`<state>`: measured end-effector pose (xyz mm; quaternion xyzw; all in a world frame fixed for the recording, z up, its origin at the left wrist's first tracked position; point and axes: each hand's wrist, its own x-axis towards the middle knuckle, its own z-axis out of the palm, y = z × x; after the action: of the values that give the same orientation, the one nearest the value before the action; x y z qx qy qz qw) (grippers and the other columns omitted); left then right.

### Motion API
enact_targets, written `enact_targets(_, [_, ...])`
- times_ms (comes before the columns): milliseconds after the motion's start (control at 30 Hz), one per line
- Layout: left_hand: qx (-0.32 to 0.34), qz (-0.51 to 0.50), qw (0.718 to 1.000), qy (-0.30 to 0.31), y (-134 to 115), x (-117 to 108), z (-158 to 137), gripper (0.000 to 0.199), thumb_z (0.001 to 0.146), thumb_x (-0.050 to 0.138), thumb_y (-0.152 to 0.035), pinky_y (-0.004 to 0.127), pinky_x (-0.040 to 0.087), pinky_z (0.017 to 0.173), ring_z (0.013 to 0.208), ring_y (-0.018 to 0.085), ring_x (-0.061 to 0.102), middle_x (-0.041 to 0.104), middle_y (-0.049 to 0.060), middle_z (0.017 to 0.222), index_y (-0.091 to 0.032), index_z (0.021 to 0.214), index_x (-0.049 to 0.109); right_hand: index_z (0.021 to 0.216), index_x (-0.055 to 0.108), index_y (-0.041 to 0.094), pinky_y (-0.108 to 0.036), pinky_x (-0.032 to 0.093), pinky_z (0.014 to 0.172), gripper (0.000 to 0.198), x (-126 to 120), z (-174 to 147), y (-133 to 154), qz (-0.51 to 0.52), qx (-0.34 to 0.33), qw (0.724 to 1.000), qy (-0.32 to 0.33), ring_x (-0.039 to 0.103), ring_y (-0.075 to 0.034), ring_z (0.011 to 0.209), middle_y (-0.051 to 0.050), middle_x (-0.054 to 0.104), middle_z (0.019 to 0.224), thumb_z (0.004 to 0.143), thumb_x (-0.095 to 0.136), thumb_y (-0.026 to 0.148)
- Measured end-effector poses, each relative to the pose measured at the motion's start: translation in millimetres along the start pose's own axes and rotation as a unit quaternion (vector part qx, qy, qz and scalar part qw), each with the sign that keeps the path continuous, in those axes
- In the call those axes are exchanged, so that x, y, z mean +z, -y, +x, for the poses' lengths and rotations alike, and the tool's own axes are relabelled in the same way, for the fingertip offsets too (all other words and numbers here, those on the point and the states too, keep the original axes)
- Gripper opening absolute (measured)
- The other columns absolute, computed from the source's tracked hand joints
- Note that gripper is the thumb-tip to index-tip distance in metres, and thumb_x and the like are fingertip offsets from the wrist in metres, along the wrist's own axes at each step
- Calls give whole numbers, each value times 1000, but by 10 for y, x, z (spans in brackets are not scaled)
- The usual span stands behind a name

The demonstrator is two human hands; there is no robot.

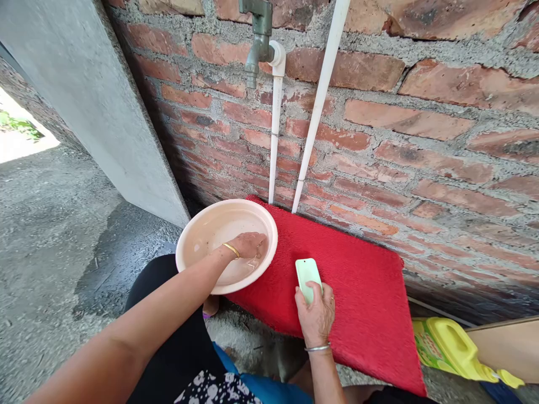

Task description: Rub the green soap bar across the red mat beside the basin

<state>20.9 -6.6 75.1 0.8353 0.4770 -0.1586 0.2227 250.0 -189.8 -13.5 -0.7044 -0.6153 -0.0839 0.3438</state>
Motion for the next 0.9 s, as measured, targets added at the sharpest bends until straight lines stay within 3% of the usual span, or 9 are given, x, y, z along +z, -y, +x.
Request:
enact_targets(200, [6, -10, 1000, -6, 4, 8, -4, 43, 81, 67, -33, 38, 49, 100, 121, 29, 61, 64, 11, 130, -22, 121, 57, 94, 65, 23, -37, 45, 79, 40, -5, 2, 3, 2, 10, 1000, 8, 57, -24, 90, -7, 57, 95, 92, 50, 60])
enact_targets(500, [-8, -48, 999, 6, 39, -16, 28, 41, 74, 73, -32, 37, 50, 95, 116, 28, 64, 67, 7, 127, -23, 111, 58, 95, 66, 22, -38, 47, 79, 48, -8, -10, -36, 26, 26, 999, 23, 58, -24, 89, -7, 58, 94, 91, 47, 66])
enact_targets(667, [-15, -51, 999, 1, 48, -19, 30, 41, 73, 74, -33, 36, 51, 93, 114, 27, 64, 67, 7, 125, -24, 109, 57, 94, 68, 25, -37, 47, 74, 61, -128, 34, -185, 33, 101, 993, 54, 59, -24, 84, -6, 58, 93, 82, 46, 80])
enact_targets(900, [-6, -63, 998, -1, 85, 43, 142, 42, 68, 76, -36, 37, 51, 93, 113, 28, 65, 68, 6, 123, -24, 104, 57, 93, 71, 26, -42, 45, 64, 72, -495, 122, -675, -29, 240, 969, 44, 58, -30, 79, -8, 57, 88, 69, 47, 90])
